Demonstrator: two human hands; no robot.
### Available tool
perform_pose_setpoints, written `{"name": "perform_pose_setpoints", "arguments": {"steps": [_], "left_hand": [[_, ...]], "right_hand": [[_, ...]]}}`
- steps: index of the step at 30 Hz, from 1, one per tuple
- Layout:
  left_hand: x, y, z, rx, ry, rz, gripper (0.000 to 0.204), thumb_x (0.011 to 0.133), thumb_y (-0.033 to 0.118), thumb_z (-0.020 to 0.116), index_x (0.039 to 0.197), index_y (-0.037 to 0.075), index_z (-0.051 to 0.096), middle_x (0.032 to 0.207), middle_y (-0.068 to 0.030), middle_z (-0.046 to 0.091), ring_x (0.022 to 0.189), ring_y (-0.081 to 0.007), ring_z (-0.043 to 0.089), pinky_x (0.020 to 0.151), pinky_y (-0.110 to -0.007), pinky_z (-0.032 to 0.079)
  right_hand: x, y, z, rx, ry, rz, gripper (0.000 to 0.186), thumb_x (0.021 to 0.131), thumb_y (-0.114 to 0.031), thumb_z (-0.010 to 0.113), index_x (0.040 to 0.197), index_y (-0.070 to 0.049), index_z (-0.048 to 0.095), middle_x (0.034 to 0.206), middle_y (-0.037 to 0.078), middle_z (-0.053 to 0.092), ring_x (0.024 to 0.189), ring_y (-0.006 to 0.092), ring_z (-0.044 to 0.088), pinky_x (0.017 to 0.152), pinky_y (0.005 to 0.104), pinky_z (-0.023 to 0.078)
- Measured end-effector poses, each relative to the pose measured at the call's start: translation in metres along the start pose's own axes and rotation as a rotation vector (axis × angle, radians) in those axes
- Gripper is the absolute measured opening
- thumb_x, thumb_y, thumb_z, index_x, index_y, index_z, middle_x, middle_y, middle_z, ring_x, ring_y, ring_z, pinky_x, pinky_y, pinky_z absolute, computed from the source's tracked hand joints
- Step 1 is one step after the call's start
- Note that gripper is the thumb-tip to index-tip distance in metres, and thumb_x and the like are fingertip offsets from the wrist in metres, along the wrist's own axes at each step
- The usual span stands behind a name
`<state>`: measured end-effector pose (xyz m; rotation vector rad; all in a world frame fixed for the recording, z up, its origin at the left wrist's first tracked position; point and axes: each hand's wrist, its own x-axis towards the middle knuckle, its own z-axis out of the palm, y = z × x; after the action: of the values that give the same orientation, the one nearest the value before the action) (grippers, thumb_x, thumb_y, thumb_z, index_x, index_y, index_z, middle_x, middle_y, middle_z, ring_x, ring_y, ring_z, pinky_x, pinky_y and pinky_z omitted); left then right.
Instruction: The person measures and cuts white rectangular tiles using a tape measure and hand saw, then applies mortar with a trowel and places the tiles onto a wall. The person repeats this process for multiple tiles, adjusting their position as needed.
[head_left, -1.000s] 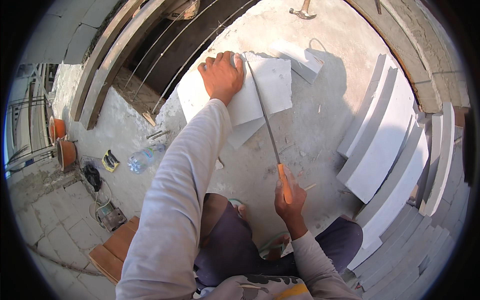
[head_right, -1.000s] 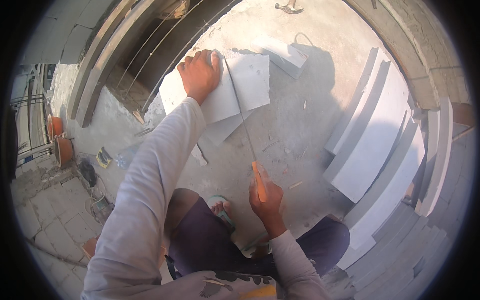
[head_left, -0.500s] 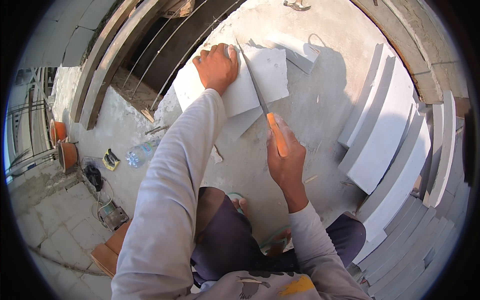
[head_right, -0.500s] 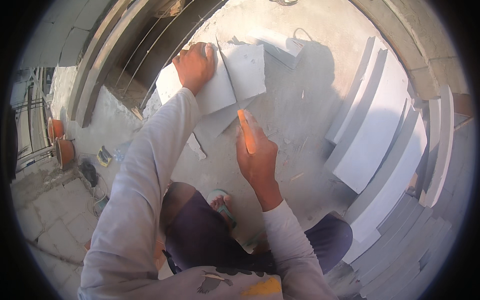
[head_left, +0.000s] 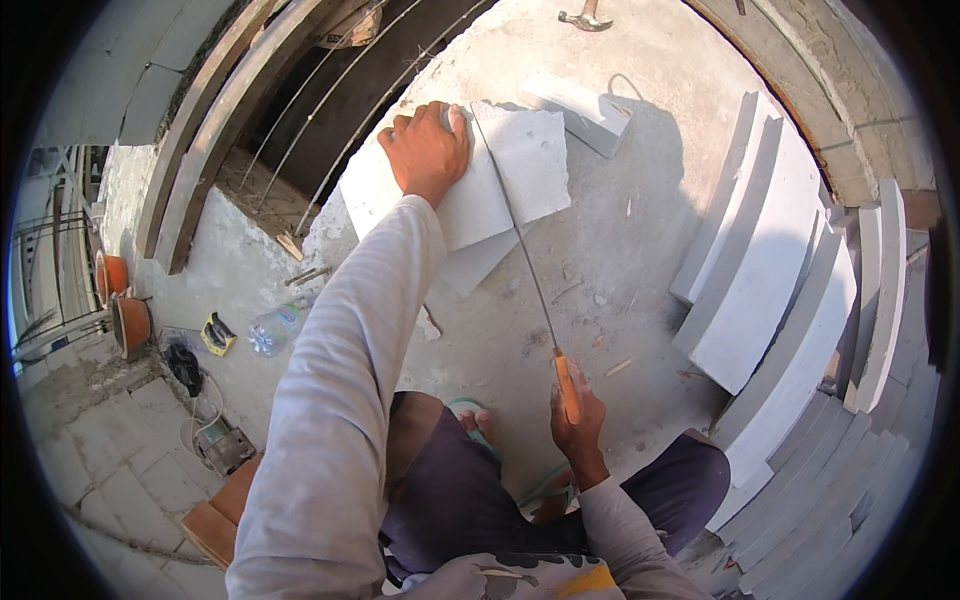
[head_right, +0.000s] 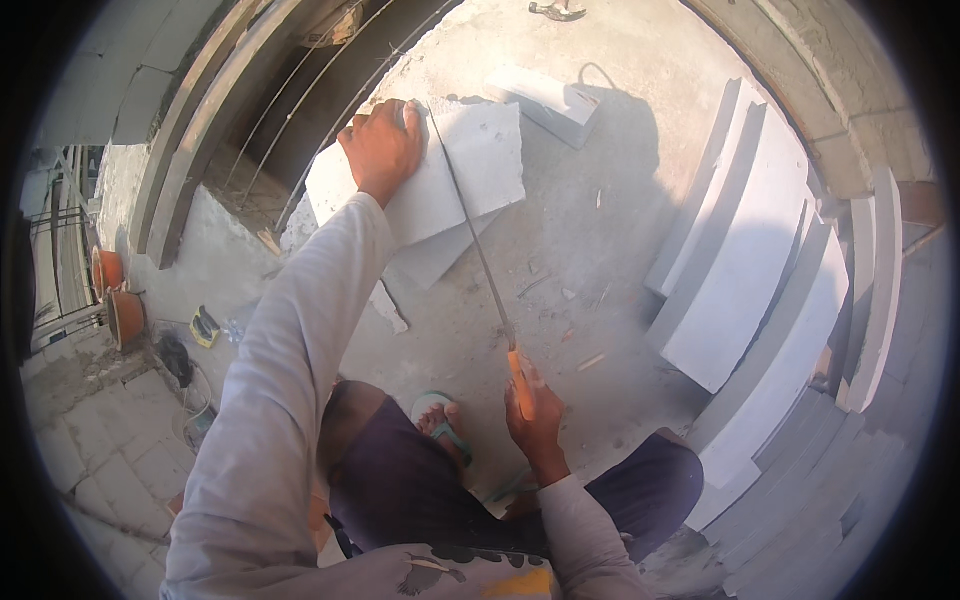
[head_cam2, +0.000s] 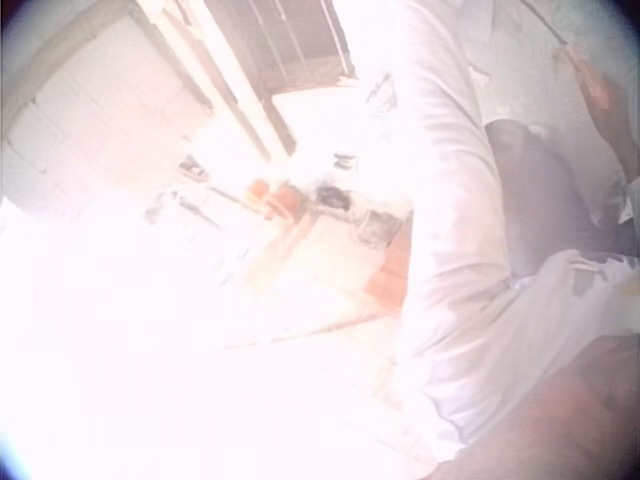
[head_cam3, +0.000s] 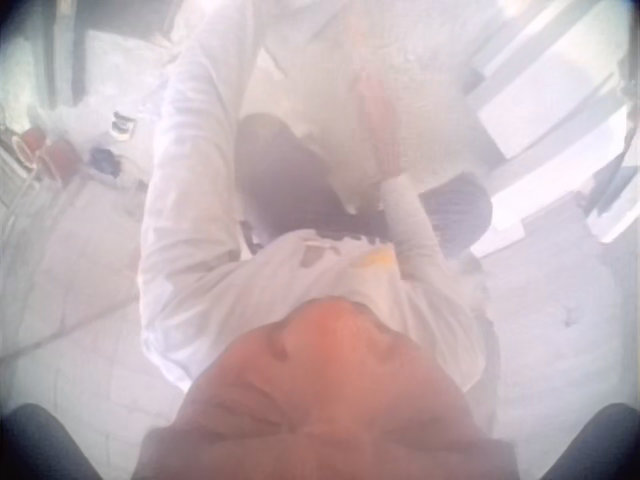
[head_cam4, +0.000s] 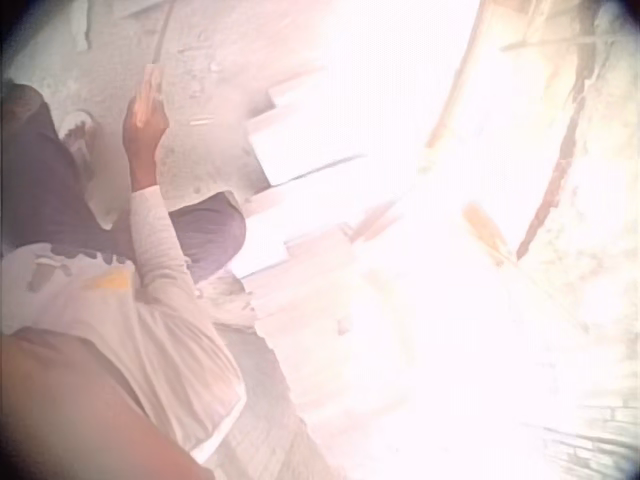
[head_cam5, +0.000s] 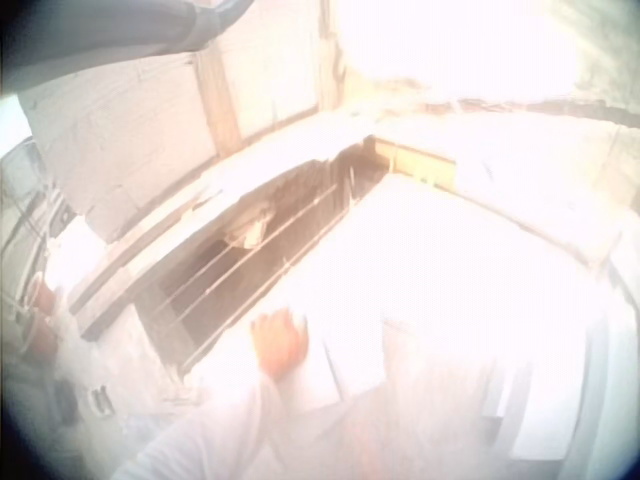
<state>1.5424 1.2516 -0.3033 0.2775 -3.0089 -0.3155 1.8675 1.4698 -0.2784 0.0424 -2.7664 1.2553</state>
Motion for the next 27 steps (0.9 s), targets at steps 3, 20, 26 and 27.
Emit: {"name": "perform_pose_setpoints", "arguments": {"steps": [3,20,26,27], "left_hand": [[0.001,0.003,-0.001,-0.020,-0.013,0.015,0.044,0.105,0.042,0.042,0.119,0.010,0.069,0.126,-0.0093,0.070,0.123,-0.0327,0.058,0.109,-0.052,0.032],[0.002,-0.001,0.001,-0.008,0.022,-0.013,0.044,0.104,0.041,0.043,0.116,0.009,0.071,0.124,-0.0099,0.071,0.121,-0.0332,0.059,0.109,-0.053,0.032],[0.000,0.000,0.003,-0.035,0.015,0.017,0.044,0.104,0.042,0.043,0.117,0.009,0.071,0.123,-0.0102,0.071,0.122,-0.0337,0.059,0.108,-0.053,0.033],[-0.003,0.005,0.004,-0.043,-0.001,0.010,0.044,0.104,0.042,0.043,0.116,0.009,0.071,0.123,-0.0103,0.071,0.122,-0.0337,0.059,0.108,-0.053,0.033]], "right_hand": [[0.004,0.000,0.002,0.015,-0.012,0.035,0.041,0.094,-0.008,0.067,0.131,0.007,0.059,0.119,0.025,0.071,0.094,0.0356,0.075,0.080,0.0383,0.059],[0.073,-0.041,-0.001,0.156,-0.026,0.102,0.042,0.096,-0.006,0.064,0.136,0.007,0.057,0.109,0.026,0.073,0.084,0.0283,0.076,0.073,0.0341,0.058],[0.117,-0.074,-0.009,0.193,-0.060,0.157,0.042,0.094,-0.005,0.066,0.133,0.008,0.058,0.111,0.029,0.072,0.093,0.0336,0.077,0.077,0.0375,0.060],[0.161,-0.082,-0.008,0.227,-0.107,0.188,0.042,0.094,-0.004,0.065,0.133,0.008,0.057,0.110,0.029,0.072,0.093,0.0347,0.076,0.078,0.0379,0.060]]}}
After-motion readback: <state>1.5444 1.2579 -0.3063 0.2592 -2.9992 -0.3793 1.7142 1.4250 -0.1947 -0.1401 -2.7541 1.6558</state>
